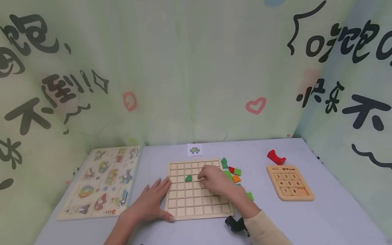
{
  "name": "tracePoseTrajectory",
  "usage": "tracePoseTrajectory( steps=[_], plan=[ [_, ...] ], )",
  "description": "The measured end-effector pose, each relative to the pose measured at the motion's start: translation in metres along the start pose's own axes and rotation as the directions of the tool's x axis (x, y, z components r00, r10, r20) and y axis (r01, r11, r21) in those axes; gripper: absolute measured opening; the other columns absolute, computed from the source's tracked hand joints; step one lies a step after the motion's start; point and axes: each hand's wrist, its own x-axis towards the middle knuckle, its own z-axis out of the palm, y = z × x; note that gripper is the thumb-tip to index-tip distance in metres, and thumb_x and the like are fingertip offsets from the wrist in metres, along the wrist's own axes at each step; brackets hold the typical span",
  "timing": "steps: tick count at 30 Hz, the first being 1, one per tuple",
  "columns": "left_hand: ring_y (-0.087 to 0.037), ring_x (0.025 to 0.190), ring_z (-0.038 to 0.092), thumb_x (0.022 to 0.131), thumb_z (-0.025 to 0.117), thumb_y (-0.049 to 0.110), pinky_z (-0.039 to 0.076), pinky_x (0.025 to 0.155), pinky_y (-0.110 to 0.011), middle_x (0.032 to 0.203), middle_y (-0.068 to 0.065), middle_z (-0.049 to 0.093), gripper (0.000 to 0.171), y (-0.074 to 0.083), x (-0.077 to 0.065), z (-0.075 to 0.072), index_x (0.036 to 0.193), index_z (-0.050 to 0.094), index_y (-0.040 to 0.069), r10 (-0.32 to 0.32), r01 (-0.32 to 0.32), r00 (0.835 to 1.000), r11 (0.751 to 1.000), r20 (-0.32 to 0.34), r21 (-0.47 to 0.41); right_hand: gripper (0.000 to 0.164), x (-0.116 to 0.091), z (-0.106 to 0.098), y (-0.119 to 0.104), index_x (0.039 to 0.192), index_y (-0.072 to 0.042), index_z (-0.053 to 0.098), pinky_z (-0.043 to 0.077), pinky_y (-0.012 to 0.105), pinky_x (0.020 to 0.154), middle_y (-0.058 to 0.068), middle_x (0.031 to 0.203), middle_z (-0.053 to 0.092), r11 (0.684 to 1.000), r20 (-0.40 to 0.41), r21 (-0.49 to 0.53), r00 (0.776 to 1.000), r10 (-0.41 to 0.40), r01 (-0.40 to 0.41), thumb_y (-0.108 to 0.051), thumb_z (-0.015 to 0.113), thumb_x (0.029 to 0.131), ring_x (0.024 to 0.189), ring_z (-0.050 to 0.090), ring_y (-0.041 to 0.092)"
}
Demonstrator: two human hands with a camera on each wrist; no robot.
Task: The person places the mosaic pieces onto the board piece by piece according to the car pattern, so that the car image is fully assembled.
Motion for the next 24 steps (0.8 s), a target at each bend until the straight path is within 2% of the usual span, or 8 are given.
tracePoseTrajectory(
  steps=[7,11,15,20,24],
  plan=[
    [-0.038,0.154,0.017,0.056,0.079,0.074,0.015,0.117,-0.072,0.167,-0.006,0.021,0.13,0.002,-0.003,0.0,0.158,0.027,0.01,0.006,-0.006,1.0,1.0,0.004,-0.017,0.018,-0.018,-0.015,0.025,0.104,-0.006,0.077,0.057,0.039,0.088,0.002,0.105,0.071,0.986,-0.059,0.07,0.986,0.154,-0.15,-0.003,0.067,0.09,0.102,0.067,0.02],
    [-0.037,0.155,0.016,0.057,0.078,0.075,0.015,0.118,-0.071,0.167,-0.005,0.021,0.13,0.001,-0.001,0.004,0.158,0.026,0.012,0.009,-0.009,1.0,1.0,-0.011,-0.008,0.018,-0.026,-0.025,0.043,0.106,-0.006,0.077,0.057,0.04,0.087,0.004,0.105,0.072,0.976,-0.09,0.054,0.972,0.217,-0.213,-0.004,0.069,0.089,0.1,0.066,0.019],
    [-0.037,0.155,0.016,0.057,0.078,0.074,0.015,0.117,-0.071,0.167,-0.005,0.021,0.13,0.001,0.0,0.008,0.158,0.026,0.012,0.02,-0.021,1.0,1.0,-0.018,-0.024,0.021,-0.032,-0.033,0.06,0.109,-0.005,0.075,0.058,0.041,0.086,0.006,0.106,0.072,0.969,-0.127,0.03,0.96,0.248,-0.246,-0.003,0.068,0.089,0.098,0.065,0.019],
    [-0.037,0.155,0.016,0.056,0.079,0.074,0.014,0.118,-0.07,0.167,-0.003,0.021,0.131,-0.001,-0.001,0.008,0.158,0.026,0.012,-0.005,0.004,1.0,1.0,-0.012,-0.018,0.027,-0.033,-0.043,0.071,0.118,-0.005,0.072,0.056,0.049,0.094,0.012,0.117,0.069,0.951,-0.124,0.03,0.943,0.309,-0.308,-0.005,0.066,0.091,0.107,0.064,0.028],
    [-0.035,0.155,0.015,0.056,0.077,0.076,0.015,0.119,-0.069,0.168,-0.001,0.02,0.131,-0.003,-0.001,0.005,0.158,0.025,0.014,-0.007,0.007,1.0,1.0,-0.016,0.005,0.031,-0.031,-0.051,0.079,0.123,-0.004,0.069,0.052,0.054,0.1,0.017,0.126,0.065,0.924,-0.114,0.028,0.917,0.383,-0.382,-0.005,0.063,0.092,0.117,0.06,0.036]
  ],
)
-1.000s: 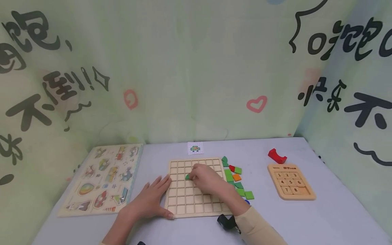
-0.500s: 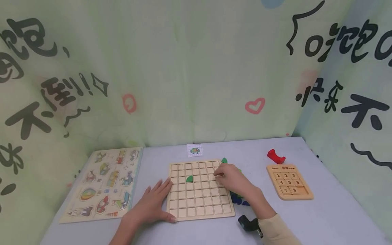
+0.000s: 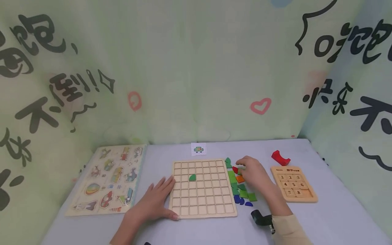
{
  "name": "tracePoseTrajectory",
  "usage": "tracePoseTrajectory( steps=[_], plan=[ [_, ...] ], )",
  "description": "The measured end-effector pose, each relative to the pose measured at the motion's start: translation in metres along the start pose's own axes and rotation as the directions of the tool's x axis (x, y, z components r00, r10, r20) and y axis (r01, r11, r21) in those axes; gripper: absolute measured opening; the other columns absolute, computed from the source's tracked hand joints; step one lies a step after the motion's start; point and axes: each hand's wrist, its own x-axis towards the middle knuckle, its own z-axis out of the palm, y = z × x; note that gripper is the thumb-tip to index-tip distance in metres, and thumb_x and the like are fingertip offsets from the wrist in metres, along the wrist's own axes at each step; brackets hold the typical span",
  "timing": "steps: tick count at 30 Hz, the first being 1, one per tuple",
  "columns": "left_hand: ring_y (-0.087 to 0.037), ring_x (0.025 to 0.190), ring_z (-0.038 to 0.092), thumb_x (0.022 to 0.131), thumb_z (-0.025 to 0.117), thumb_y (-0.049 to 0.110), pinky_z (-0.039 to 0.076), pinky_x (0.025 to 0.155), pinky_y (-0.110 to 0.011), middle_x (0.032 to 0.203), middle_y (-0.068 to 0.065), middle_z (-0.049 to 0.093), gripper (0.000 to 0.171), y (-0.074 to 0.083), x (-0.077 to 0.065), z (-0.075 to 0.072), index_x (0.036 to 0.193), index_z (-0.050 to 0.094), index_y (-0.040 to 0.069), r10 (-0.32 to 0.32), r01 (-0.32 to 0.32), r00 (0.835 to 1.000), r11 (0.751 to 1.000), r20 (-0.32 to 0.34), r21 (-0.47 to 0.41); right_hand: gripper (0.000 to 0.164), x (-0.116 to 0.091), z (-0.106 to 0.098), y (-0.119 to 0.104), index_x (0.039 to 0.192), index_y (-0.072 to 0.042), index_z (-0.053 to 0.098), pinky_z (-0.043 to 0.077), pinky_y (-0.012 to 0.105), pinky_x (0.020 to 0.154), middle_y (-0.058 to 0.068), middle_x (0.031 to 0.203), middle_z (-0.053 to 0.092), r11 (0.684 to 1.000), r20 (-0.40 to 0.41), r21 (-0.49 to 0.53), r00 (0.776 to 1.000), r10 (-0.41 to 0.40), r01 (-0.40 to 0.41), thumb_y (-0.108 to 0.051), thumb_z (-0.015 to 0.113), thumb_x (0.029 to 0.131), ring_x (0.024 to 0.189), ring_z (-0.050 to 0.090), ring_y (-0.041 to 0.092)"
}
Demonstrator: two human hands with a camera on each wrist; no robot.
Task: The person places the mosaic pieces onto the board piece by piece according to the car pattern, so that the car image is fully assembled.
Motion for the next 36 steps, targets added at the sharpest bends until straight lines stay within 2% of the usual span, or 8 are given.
tracePoseTrajectory(
  steps=[2,4,9,12,23,36],
  plan=[
    [-0.035,0.155,0.016,0.056,0.077,0.076,0.015,0.119,-0.07,0.168,-0.002,0.02,0.131,0.001,0.001,-0.002,0.158,0.026,0.013,0.009,-0.009,1.0,1.0,0.003,0.002,0.033,0.001,-0.003,0.005,0.125,-0.003,0.068,0.051,0.055,0.101,0.018,0.127,0.064,0.999,0.007,-0.005,0.999,0.034,-0.034,-0.004,0.063,0.092,0.119,0.058,0.037],
    [-0.035,0.155,0.016,0.056,0.079,0.075,0.015,0.119,-0.069,0.167,-0.002,0.021,0.131,0.001,0.002,-0.004,0.158,0.026,0.013,0.009,-0.009,1.0,1.0,0.001,0.004,0.034,0.003,-0.004,0.009,0.125,-0.001,0.067,0.051,0.055,0.101,0.019,0.125,0.064,0.999,0.009,-0.014,0.999,0.032,-0.031,-0.004,0.065,0.091,0.117,0.059,0.037],
    [-0.035,0.155,0.016,0.056,0.079,0.075,0.014,0.12,-0.068,0.167,-0.001,0.022,0.131,0.002,0.005,-0.008,0.158,0.026,0.013,0.012,-0.012,1.0,1.0,-0.001,0.016,0.028,0.007,-0.003,0.019,0.115,0.002,0.071,0.055,0.049,0.093,0.016,0.108,0.066,0.999,0.007,-0.047,1.0,-0.015,0.015,-0.004,0.068,0.088,0.098,0.06,0.029],
    [-0.035,0.155,0.016,0.056,0.078,0.075,0.014,0.12,-0.068,0.167,-0.001,0.021,0.13,0.003,0.007,-0.007,0.158,0.026,0.013,0.027,-0.027,0.999,1.0,0.017,0.012,0.023,0.007,-0.003,0.025,0.108,0.001,0.074,0.056,0.046,0.088,0.013,0.101,0.065,0.998,0.015,-0.063,1.0,-0.008,0.009,-0.004,0.069,0.086,0.091,0.057,0.025],
    [-0.036,0.155,0.015,0.058,0.079,0.072,0.012,0.121,-0.067,0.167,-0.005,0.022,0.129,0.005,0.006,-0.01,0.158,0.025,0.011,0.016,-0.015,1.0,1.0,0.022,-0.007,0.01,0.009,-0.003,0.027,0.097,-0.008,0.073,0.056,0.042,0.084,0.006,0.092,0.068,1.0,0.059,-0.005,0.998,-0.01,0.01,-0.005,0.069,0.088,0.088,0.057,0.022],
    [-0.035,0.155,0.015,0.058,0.08,0.071,0.011,0.121,-0.067,0.167,-0.004,0.022,0.129,0.006,-0.001,-0.008,0.158,0.026,0.011,0.005,-0.005,1.0,1.0,0.005,-0.027,0.008,0.012,-0.008,0.02,0.091,-0.01,0.072,0.054,0.036,0.079,0.005,0.087,0.067,0.999,0.025,0.004,0.999,-0.039,0.039,-0.005,0.068,0.089,0.086,0.057,0.022]
  ],
)
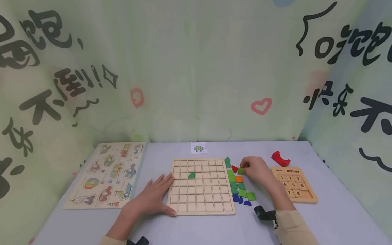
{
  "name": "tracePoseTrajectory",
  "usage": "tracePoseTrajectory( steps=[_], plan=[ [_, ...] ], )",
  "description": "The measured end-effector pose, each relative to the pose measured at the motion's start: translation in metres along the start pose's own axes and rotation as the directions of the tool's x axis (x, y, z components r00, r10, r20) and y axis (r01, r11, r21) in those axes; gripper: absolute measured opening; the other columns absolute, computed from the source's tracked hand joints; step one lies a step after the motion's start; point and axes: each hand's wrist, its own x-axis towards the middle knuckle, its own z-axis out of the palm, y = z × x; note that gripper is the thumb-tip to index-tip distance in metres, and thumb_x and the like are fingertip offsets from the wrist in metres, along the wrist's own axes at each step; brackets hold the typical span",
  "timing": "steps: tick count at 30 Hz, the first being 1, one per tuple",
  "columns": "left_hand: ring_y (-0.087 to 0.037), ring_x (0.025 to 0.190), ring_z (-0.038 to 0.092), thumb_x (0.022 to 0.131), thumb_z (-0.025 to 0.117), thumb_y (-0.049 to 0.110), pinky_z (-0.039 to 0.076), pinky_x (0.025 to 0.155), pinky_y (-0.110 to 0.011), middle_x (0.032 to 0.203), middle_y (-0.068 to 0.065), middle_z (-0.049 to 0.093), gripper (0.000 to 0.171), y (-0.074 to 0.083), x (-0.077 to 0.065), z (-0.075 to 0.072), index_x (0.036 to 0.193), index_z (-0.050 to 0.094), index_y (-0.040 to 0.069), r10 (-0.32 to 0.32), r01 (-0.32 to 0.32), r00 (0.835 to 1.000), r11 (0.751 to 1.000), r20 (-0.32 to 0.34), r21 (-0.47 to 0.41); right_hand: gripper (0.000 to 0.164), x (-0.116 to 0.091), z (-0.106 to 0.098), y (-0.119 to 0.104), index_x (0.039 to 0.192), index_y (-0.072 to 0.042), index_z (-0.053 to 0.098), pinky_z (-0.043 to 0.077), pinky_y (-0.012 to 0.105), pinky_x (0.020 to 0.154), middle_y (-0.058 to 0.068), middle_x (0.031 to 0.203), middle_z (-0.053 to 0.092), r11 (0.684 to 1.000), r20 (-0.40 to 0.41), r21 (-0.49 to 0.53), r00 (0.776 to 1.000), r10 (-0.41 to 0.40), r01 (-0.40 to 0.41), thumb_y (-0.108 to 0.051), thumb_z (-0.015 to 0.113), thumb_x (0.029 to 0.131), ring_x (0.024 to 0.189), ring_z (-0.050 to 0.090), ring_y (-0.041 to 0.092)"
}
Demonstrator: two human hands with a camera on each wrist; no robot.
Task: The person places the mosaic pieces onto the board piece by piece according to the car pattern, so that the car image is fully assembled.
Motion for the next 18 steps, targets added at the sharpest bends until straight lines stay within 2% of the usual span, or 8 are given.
tracePoseTrajectory(
  steps=[8,18],
  plan=[
    [-0.036,0.155,0.015,0.057,0.079,0.073,0.012,0.121,-0.067,0.167,-0.004,0.022,0.13,-0.001,0.001,0.003,0.158,0.025,0.012,-0.004,0.004,1.0,1.0,0.004,0.007,0.009,0.0,0.004,-0.011,0.095,-0.009,0.073,0.057,0.038,0.081,0.005,0.091,0.07,0.997,-0.077,0.035,0.994,-0.071,0.074,-0.004,0.068,0.089,0.085,0.058,0.021],
    [-0.036,0.155,0.015,0.056,0.078,0.075,0.013,0.121,-0.067,0.167,-0.004,0.022,0.13,-0.003,0.001,0.003,0.158,0.027,0.012,-0.004,0.004,1.0,1.0,0.001,0.019,0.011,0.001,0.02,-0.035,0.097,-0.01,0.074,0.057,0.034,0.077,0.003,0.093,0.072,0.983,-0.098,0.099,0.985,-0.143,0.153,-0.004,0.07,0.089,0.082,0.06,0.016]
  ],
)
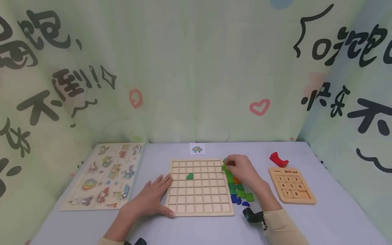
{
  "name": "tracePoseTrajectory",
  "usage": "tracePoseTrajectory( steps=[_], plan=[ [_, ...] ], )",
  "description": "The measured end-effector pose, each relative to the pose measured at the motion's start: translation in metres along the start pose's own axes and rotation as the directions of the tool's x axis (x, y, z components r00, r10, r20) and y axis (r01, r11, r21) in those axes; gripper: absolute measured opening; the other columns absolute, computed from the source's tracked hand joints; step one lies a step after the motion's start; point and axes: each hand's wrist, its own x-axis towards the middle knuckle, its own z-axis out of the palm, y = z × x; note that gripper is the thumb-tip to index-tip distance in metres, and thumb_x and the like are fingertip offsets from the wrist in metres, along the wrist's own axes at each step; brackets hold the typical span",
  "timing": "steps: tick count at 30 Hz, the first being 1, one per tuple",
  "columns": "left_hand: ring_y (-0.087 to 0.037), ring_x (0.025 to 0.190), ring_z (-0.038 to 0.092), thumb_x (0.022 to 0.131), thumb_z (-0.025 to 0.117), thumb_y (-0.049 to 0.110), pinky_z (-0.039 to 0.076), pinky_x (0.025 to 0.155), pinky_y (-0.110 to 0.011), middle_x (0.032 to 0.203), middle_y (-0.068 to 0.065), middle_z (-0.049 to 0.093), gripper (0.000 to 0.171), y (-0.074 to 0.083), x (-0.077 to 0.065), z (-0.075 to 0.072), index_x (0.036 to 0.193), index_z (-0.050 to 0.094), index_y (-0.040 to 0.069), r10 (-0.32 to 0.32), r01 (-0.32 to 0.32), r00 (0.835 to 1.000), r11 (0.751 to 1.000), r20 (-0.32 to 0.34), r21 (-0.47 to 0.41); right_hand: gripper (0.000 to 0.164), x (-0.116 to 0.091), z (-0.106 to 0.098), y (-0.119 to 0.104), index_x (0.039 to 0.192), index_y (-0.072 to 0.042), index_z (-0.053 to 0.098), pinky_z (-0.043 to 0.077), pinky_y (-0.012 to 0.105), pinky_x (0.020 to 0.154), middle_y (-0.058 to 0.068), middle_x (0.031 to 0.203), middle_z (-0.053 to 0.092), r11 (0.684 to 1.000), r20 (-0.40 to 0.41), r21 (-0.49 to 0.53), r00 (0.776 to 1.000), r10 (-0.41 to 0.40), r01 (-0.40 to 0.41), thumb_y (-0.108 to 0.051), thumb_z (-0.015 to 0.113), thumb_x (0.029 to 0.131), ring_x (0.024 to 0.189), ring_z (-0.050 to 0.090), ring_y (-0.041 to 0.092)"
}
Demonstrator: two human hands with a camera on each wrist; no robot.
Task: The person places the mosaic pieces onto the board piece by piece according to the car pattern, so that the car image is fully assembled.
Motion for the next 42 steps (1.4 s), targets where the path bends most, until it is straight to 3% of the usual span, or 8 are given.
tracePoseTrajectory(
  steps=[5,15,24,42],
  plan=[
    [-0.036,0.155,0.015,0.058,0.08,0.072,0.013,0.12,-0.067,0.167,-0.006,0.023,0.129,0.0,-0.005,-0.003,0.158,0.027,0.01,0.0,0.0,1.0,1.0,0.002,-0.017,0.01,0.003,0.011,-0.013,0.094,-0.01,0.074,0.056,0.034,0.077,0.003,0.091,0.073,0.997,-0.006,0.033,0.998,-0.064,0.064,-0.003,0.07,0.088,0.083,0.063,0.014],
    [-0.036,0.155,0.016,0.058,0.079,0.073,0.013,0.12,-0.067,0.166,-0.005,0.023,0.128,0.0,-0.006,-0.004,0.158,0.027,0.011,0.007,-0.007,1.0,1.0,-0.006,-0.013,0.012,0.008,0.033,-0.04,0.092,-0.012,0.074,0.056,0.032,0.077,0.0,0.09,0.072,0.993,0.002,0.082,0.997,-0.079,0.079,-0.002,0.069,0.088,0.082,0.063,0.01],
    [-0.036,0.155,0.015,0.058,0.08,0.072,0.012,0.12,-0.068,0.166,-0.005,0.023,0.128,0.002,-0.005,-0.004,0.158,0.028,0.012,-0.003,0.003,1.0,1.0,-0.003,-0.018,0.01,0.011,0.049,-0.05,0.086,-0.011,0.073,0.054,0.03,0.075,0.002,0.085,0.072,0.99,0.021,0.095,0.994,-0.105,0.102,-0.001,0.071,0.088,0.078,0.06,0.011],
    [-0.036,0.155,0.016,0.058,0.082,0.07,0.013,0.12,-0.068,0.166,-0.005,0.024,0.127,0.005,-0.002,-0.004,0.157,0.028,0.011,-0.001,0.001,1.0,1.0,-0.001,-0.023,0.014,0.009,0.065,-0.061,0.092,-0.011,0.074,0.053,0.028,0.074,0.0,0.093,0.072,0.989,0.113,0.057,0.983,-0.145,0.139,-0.001,0.065,0.091,0.08,0.057,0.015]
  ],
)
